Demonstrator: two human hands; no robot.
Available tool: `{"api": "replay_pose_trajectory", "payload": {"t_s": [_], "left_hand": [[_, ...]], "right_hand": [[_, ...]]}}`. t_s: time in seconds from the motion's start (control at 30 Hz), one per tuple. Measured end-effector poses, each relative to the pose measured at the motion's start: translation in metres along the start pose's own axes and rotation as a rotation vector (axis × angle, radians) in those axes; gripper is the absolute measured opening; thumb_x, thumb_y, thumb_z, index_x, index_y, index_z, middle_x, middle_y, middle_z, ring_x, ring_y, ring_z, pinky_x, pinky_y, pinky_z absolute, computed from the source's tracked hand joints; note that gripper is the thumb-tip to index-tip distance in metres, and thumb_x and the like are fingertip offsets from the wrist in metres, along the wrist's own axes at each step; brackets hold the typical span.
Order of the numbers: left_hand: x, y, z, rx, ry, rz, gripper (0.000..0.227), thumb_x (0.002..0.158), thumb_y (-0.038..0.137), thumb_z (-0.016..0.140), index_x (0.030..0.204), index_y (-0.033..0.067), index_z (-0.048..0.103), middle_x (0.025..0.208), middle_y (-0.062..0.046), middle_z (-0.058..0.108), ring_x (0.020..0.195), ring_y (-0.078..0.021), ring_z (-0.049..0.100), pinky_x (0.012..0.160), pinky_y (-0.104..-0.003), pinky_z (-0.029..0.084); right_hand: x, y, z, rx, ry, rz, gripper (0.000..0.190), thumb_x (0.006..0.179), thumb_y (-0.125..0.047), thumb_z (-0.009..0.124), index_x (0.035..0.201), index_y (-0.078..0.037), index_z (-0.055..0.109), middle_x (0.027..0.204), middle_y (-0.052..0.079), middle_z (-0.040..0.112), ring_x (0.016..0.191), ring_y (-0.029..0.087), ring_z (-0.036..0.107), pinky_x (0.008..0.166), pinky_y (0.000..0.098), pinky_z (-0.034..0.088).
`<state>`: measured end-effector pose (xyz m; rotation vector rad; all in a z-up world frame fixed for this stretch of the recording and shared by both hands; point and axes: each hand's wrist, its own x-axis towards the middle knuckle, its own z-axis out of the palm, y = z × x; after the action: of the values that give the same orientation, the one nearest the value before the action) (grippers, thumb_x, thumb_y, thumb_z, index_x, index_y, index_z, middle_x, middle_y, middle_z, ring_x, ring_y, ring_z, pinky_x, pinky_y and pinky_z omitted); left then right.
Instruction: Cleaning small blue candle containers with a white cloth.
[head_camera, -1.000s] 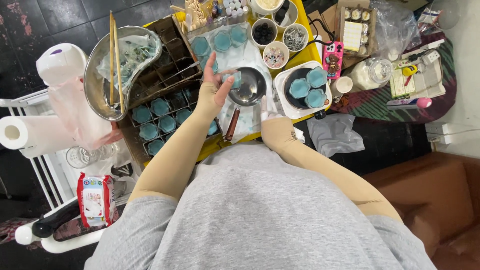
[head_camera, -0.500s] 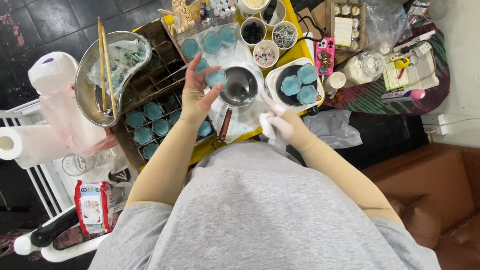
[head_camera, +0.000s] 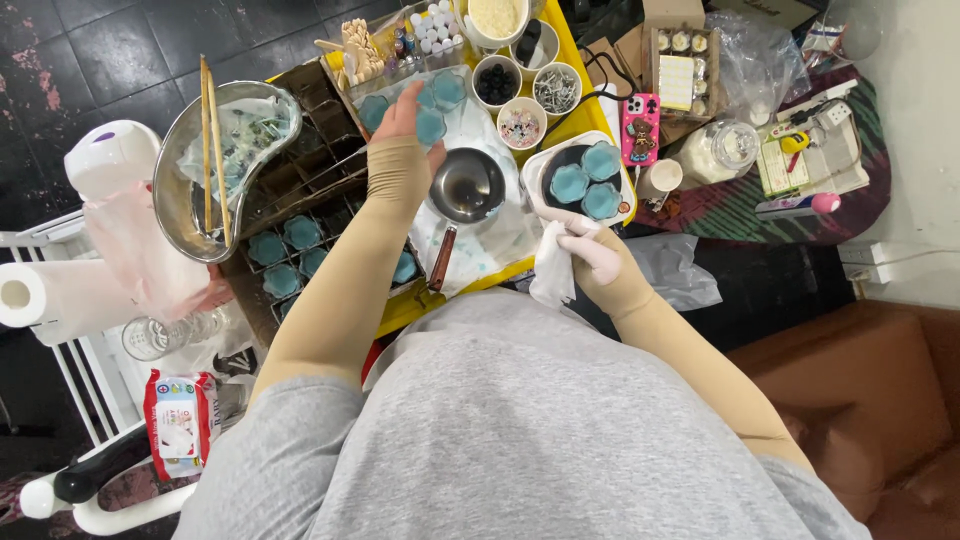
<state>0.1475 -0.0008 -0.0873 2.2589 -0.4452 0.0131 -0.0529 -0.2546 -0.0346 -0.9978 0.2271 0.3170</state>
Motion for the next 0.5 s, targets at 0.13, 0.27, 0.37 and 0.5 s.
{"api": "replay_pose_trajectory", "payload": {"t_s": [0.13, 0.27, 0.37, 0.5], "left_hand": [[0.01, -0.008, 0.017, 0.279, 0.072, -0.011, 0.087, 0.07, 0.018, 0.09, 0.144, 0.0143, 0.045, 0.117, -0.013, 0.066, 0.108, -0.0343, 0.061, 0.1, -0.052, 0.04], [0.021, 0.003, 0.011, 0.368, -0.004, -0.23, 0.092, 0.06, 0.022, 0.093, 0.139, 0.0147, 0.044, 0.113, -0.009, 0.069, 0.113, -0.0353, 0.055, 0.094, -0.052, 0.036], [0.023, -0.003, 0.014, 0.391, -0.061, -0.26, 0.096, 0.059, 0.022, 0.093, 0.14, 0.0143, 0.043, 0.114, -0.009, 0.07, 0.115, -0.0357, 0.054, 0.094, -0.052, 0.037], [0.027, -0.036, 0.03, 0.45, -0.116, -0.247, 0.104, 0.059, 0.025, 0.095, 0.147, 0.014, 0.04, 0.116, -0.012, 0.069, 0.117, -0.038, 0.054, 0.101, -0.047, 0.041]], "right_hand": [[-0.005, -0.013, 0.008, 0.006, 0.004, 0.021, 0.049, 0.099, -0.002, 0.042, 0.147, 0.006, 0.053, 0.134, 0.012, 0.062, 0.122, 0.019, 0.057, 0.11, 0.0328, 0.041], [-0.003, -0.012, 0.002, 0.0, 0.024, 0.009, 0.048, 0.097, -0.002, 0.041, 0.143, 0.006, 0.052, 0.137, 0.011, 0.062, 0.127, 0.017, 0.057, 0.113, 0.0305, 0.04], [-0.002, -0.006, -0.006, -0.03, 0.007, 0.007, 0.048, 0.098, -0.002, 0.042, 0.144, 0.007, 0.052, 0.136, 0.012, 0.062, 0.126, 0.018, 0.057, 0.112, 0.0308, 0.04], [0.001, -0.004, -0.008, -0.112, -0.044, 0.008, 0.047, 0.1, -0.002, 0.043, 0.146, 0.007, 0.054, 0.132, 0.014, 0.064, 0.119, 0.019, 0.059, 0.107, 0.0308, 0.042]]}}
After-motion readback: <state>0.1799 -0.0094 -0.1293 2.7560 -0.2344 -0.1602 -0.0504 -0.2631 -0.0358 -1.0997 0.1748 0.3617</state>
